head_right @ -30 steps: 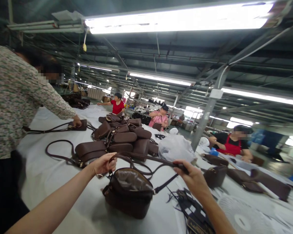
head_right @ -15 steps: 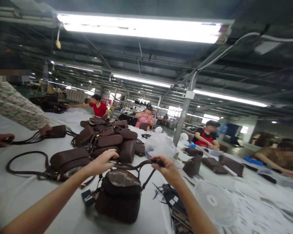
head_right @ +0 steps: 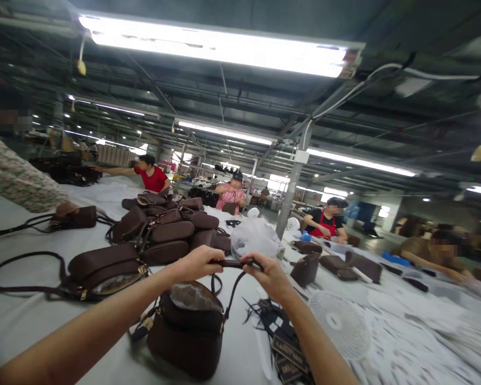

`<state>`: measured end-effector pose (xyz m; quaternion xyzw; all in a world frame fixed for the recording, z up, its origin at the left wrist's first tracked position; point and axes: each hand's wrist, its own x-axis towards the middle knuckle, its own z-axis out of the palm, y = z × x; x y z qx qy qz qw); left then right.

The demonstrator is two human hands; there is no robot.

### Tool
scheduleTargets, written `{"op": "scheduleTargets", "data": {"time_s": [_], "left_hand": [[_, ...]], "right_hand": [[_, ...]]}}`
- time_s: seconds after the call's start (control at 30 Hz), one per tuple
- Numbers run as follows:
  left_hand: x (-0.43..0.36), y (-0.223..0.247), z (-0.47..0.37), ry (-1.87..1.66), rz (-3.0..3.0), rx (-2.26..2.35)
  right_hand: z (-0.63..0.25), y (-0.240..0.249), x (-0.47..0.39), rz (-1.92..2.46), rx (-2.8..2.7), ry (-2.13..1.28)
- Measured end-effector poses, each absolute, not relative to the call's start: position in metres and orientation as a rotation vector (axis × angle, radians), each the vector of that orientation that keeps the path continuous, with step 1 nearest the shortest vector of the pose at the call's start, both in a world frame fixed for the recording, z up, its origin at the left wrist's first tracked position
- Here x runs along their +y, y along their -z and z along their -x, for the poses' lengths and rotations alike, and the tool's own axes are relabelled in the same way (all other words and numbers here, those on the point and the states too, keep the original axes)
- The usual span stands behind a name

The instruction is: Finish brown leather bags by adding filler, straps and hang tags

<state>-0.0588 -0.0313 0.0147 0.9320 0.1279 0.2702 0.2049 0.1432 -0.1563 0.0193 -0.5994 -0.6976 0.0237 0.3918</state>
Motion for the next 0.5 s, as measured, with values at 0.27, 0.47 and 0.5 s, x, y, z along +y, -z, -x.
{"op": "scheduleTargets", "data": {"time_s": [0.27,0.47,0.5], "left_hand": [[-0.008,-0.027,0.075,-0.375,-2.188,0.244],[0.025,0.006,0.126,-0.286,-1.951,0.371],[0.028,0.014,0.135,-0.293,-1.919,0.412]], "right_hand": [[-0.164,-0.026,-0.16,1.54,-1.513,0.188],[-0.189,-0.014,-0.163,1.668,-1.387,0.351],[-0.192,-0.012,-0.162,1.673,-1.358,0.37]]}}
